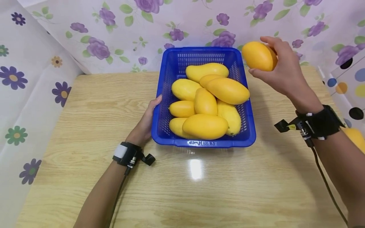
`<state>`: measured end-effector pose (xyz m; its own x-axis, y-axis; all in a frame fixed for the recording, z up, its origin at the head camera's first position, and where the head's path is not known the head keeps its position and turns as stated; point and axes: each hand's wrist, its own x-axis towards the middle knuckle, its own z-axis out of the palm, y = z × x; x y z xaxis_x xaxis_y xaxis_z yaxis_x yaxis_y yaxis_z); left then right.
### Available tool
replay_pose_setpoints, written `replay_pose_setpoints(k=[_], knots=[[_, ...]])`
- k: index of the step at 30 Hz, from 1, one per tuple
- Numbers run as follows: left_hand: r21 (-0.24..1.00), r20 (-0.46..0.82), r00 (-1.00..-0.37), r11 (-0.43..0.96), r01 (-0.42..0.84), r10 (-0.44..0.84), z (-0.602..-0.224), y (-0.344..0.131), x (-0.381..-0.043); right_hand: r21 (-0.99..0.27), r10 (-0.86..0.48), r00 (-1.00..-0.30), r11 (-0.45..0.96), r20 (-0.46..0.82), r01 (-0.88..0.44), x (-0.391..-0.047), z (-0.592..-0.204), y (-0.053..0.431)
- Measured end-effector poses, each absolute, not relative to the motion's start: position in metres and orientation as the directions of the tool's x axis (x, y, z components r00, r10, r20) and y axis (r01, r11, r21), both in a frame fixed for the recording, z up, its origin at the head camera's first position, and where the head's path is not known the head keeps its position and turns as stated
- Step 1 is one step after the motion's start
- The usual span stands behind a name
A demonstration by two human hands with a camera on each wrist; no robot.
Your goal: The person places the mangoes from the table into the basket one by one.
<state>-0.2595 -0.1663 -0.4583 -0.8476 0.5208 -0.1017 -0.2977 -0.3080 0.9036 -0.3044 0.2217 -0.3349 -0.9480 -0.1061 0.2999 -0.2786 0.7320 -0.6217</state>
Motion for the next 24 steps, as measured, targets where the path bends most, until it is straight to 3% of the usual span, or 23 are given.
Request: replay_pose_setpoints(k=[24], knots=[[0.911,-0.082,-0.849,-0.305,-0.276,0.523,-0.458,-0.166,-0.260,-0.654,-0.157,-0.965,0.711,0.209,-0.257,-0.332,-0.347,0.185]])
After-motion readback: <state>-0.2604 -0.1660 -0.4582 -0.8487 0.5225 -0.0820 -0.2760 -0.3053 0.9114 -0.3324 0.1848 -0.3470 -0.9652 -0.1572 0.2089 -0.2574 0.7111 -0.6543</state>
